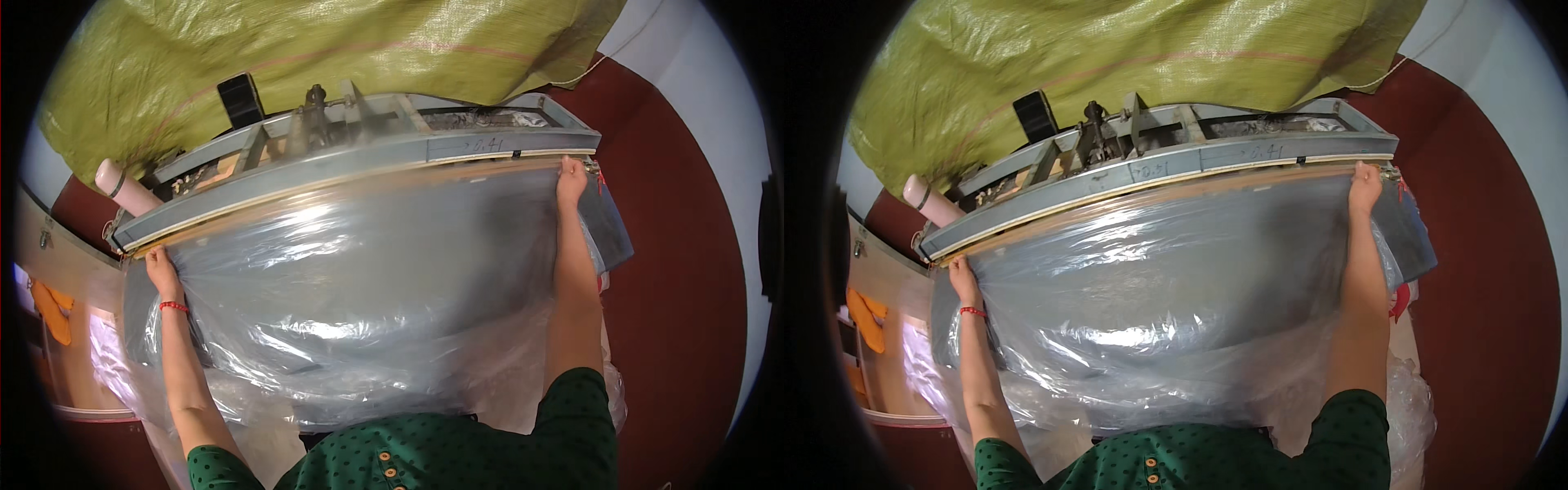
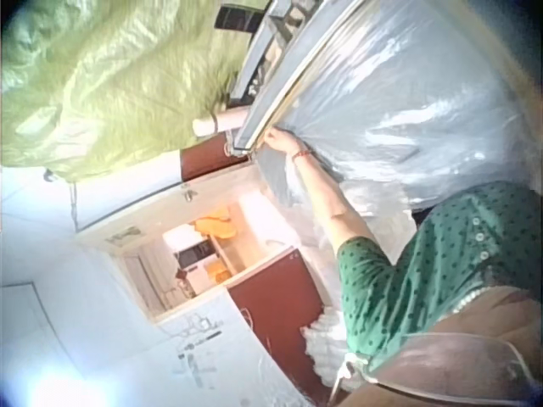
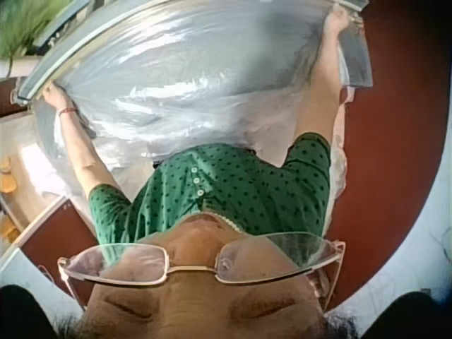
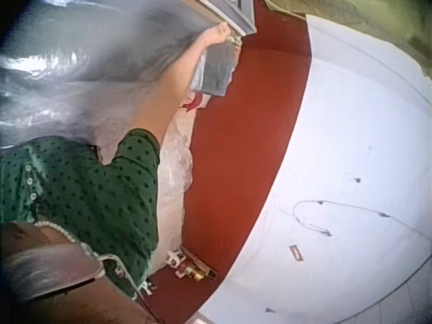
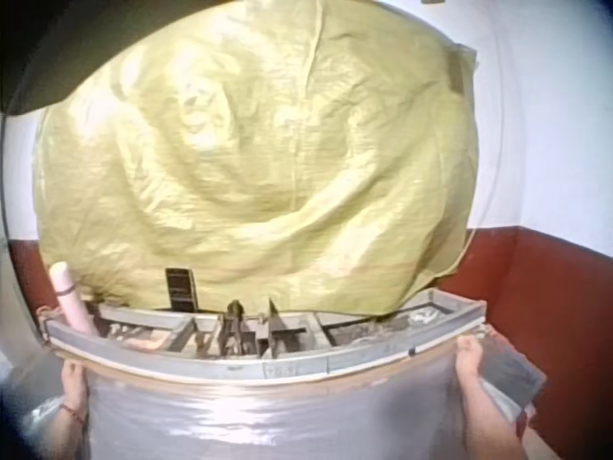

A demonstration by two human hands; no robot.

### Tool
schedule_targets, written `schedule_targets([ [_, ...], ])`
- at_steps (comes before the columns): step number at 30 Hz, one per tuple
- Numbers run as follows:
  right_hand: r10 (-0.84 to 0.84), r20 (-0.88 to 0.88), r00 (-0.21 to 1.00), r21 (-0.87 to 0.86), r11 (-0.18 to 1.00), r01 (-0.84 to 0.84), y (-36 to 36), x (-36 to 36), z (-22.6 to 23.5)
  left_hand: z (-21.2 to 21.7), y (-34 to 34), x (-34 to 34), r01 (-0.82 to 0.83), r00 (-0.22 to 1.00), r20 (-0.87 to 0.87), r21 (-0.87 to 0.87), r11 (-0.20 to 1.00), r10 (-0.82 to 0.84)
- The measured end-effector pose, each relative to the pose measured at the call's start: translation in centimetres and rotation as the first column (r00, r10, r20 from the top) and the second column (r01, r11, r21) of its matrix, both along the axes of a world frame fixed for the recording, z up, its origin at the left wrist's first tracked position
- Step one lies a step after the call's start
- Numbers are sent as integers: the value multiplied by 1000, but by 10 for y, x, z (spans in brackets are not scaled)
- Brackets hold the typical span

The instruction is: Operates a heat-sealing machine to seal the edges of large plastic bags.

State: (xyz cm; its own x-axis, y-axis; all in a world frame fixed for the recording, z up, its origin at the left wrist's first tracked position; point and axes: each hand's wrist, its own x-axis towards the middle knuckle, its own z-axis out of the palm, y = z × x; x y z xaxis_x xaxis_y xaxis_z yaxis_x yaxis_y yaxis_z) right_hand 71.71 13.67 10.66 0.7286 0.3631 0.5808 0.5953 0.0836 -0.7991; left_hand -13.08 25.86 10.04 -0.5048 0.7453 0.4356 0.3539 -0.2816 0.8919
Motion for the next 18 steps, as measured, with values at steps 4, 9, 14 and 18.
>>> schedule_targets([
  [4, -41, -112, 993, 58, 997, 48, 9, 4, -1, -4, 13, -6, 87, 994, 59, 27, 996, -89],
  [9, -100, -317, 943, 75, 989, 130, 9, 16, -5, -12, 16, -7, -97, 994, 48, 16, 995, 96],
  [14, -234, -200, 951, 86, 963, 255, 5, 18, 7, -6, 10, -29, -116, 977, 180, 1, 993, 114],
  [18, -253, -177, 951, 195, 938, 286, 3, -4, 12, 10, -1, 11, -99, 944, 319, 26, 995, 86],
])
